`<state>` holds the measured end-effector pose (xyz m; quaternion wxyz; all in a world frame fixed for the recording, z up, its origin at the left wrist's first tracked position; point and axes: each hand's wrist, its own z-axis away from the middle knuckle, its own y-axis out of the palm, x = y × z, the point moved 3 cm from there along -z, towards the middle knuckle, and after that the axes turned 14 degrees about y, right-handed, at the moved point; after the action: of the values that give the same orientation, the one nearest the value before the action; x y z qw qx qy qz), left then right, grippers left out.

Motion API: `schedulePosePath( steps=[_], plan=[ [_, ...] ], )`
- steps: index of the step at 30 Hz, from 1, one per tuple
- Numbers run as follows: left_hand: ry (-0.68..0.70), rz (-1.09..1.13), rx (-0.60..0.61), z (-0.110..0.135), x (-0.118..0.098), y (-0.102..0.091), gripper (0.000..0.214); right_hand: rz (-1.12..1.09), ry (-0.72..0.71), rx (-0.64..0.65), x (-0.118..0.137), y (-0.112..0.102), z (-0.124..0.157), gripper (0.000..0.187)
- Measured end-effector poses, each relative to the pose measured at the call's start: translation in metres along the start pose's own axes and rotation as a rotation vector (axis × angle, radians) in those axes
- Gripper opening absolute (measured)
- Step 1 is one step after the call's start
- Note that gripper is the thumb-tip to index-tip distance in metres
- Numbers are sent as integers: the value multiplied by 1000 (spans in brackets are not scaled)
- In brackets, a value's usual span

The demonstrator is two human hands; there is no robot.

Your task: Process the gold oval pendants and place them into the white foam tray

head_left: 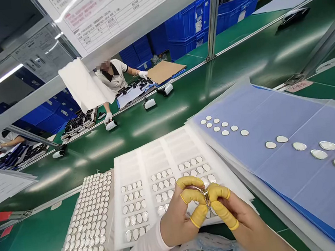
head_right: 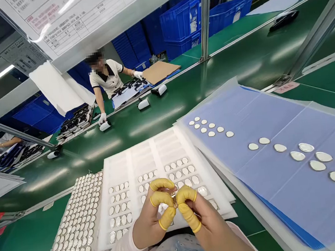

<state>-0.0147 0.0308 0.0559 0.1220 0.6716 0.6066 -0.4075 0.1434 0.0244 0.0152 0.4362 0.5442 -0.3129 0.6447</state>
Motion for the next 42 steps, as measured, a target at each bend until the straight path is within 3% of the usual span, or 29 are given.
schedulePosePath(
  steps=[5, 11, 17, 21, 23, 30, 34, 36, 40, 42],
  plan=[
    [16, -7, -51, 4, 6, 0, 14, -131, 104, 95, 5, 2, -1, 30],
    [-1, -8, -85, 6, 11, 0, 21, -128, 104, 93, -1, -3, -3, 28],
    [101, -108, -78, 6, 11, -1, 33, -83, -77, -187, -3, -18, -10, 26],
    [160, -229, -25, 5, 8, -2, 41, 14, -94, -90, -3, -14, -18, 51],
    [158, -289, 10, 5, 8, -1, 42, 23, -69, -48, -4, -11, -21, 54],
    [234, -413, 90, 7, 9, 2, 42, 56, -49, -43, -6, -6, -25, 42],
    [320, -450, 75, 11, 11, 4, 50, 163, -116, -115, -2, -11, -21, 28],
    [211, -456, 21, 12, 12, 1, 51, 258, -181, -165, -1, -14, -18, 13],
    [-207, -270, -6, 11, 19, -7, 24, 404, -290, -209, -1, -16, -13, 34],
    [-312, -98, 43, 9, 21, -8, 32, 449, -305, -206, -1, -14, -12, 40]
  ],
)
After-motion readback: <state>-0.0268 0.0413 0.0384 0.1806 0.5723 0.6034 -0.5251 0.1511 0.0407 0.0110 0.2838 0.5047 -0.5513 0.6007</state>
